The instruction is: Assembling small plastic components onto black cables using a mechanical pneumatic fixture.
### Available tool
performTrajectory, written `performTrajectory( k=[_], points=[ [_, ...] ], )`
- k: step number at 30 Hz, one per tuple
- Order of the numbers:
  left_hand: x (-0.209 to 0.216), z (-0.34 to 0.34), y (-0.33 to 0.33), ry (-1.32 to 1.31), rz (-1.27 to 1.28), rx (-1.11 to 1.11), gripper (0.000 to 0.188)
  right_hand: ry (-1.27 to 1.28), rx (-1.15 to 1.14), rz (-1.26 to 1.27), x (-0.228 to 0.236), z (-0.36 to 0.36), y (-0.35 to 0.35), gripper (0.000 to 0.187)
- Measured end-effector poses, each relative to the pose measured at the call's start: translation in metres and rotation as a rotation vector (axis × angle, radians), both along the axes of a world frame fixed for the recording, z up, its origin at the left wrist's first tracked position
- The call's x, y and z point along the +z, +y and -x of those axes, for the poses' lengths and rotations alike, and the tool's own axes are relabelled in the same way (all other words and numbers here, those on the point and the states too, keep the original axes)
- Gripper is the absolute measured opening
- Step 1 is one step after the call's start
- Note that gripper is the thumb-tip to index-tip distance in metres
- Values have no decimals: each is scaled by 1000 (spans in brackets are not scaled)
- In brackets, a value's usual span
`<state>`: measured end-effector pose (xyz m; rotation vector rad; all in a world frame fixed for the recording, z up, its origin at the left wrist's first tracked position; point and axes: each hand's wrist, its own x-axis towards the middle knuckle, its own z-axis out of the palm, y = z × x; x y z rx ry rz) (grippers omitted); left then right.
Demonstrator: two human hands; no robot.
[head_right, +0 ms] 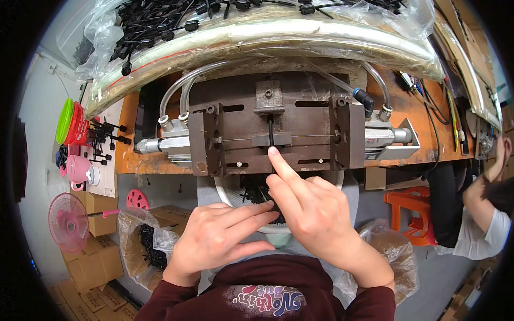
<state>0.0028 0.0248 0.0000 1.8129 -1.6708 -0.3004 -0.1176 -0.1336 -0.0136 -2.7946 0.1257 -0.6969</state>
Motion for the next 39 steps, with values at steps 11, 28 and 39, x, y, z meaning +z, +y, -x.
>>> performTrajectory(
  k=[11, 28, 39],
  points=[
    [11, -14, 11, -16, 249, 29, 27, 157, -46, 64, 24, -12, 2, 23],
    [20, -2, 18, 27, 465, -24, 22, 371, -364, 144, 128, -273, -132, 55],
    [17, -7, 21, 34, 457, 20, 19, 433, 13, 320, 137, -235, -129, 51]
  ],
)
